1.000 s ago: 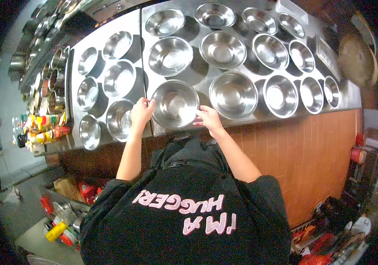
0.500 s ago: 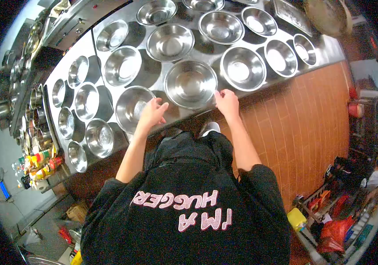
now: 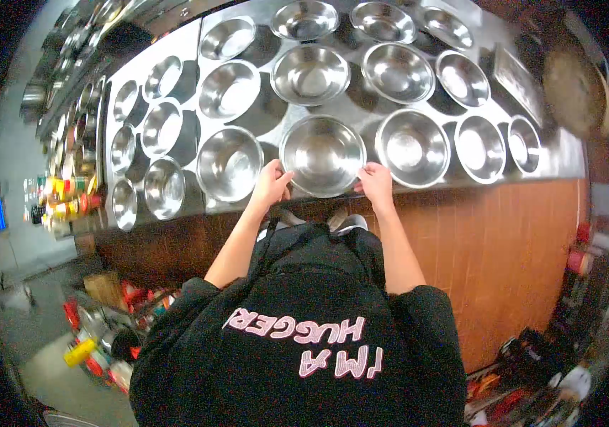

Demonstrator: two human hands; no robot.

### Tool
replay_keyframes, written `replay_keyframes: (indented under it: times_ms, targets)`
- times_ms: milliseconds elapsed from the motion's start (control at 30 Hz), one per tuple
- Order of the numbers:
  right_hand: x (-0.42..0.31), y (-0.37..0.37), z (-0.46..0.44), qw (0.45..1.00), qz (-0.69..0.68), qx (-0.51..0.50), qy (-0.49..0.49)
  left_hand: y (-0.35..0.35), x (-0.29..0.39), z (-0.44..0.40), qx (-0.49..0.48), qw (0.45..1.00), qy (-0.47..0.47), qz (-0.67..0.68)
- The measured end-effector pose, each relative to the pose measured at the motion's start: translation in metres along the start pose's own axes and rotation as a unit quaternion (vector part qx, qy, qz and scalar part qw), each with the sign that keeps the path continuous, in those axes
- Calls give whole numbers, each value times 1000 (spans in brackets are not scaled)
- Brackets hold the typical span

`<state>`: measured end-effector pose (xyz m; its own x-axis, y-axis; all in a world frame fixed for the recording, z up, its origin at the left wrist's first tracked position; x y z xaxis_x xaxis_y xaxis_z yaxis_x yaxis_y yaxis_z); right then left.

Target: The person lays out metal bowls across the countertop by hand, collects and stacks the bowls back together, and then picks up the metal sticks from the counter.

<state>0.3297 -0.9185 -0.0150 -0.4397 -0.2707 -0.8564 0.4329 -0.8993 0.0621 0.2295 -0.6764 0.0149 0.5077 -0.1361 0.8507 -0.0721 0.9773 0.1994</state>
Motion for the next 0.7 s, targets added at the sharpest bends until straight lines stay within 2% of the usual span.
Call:
replay_keyframes:
  times_ms: [67,133,167,200,267,300,333,367,400,433,467,533,600,700]
  targets:
    - [-10,0,16,997,-58,-27,-34,5,9,13,12,1000,3,0]
    - [-10,2,16,997,-7,-74,-12,7,31,27,3,997,-76,24]
    - [-11,2,18,996,-9,-86,14,11,41,35,13,997,-69,12]
    - [-15,6,17,994,59,-87,42,12,37,36,30,997,-65,19]
    - [-24,12,19,996,20,-41,80,19,33,37,83,984,-148,-60]
    - [-39,19,23,969,149,-7,199,25,45,44,93,966,-147,-192]
    - [-56,23,30,909,269,30,316,30,46,47,104,966,-141,-190]
    - [-71,24,39,845,302,27,441,33,56,54,156,930,-271,-194]
    - [-111,10,62,856,238,8,459,33,64,63,203,874,-397,-195]
    - [-130,1,78,823,258,29,506,34,61,65,203,886,-366,-198]
    - [-143,-6,91,786,277,52,551,36,68,71,220,877,-392,-173]
    - [-159,-17,114,754,276,45,594,41,71,76,259,847,-422,-193]
    - [-169,-26,129,738,294,55,605,44,73,79,255,848,-425,-190]
    - [-170,-30,135,747,282,72,597,42,74,78,234,858,-417,-188]
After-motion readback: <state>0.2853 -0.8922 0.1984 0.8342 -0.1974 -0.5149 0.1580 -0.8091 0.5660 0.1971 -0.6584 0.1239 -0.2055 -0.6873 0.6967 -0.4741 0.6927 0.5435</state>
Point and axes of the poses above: each hand's wrist, its own z-axis away from the middle knuckle, its own y-axis out of the back of the hand, x = y × z, the point moved 4 cm from there along -z, towards the middle knuckle, and after that the axes turned 6 degrees about -x, right-handed, at the moved point
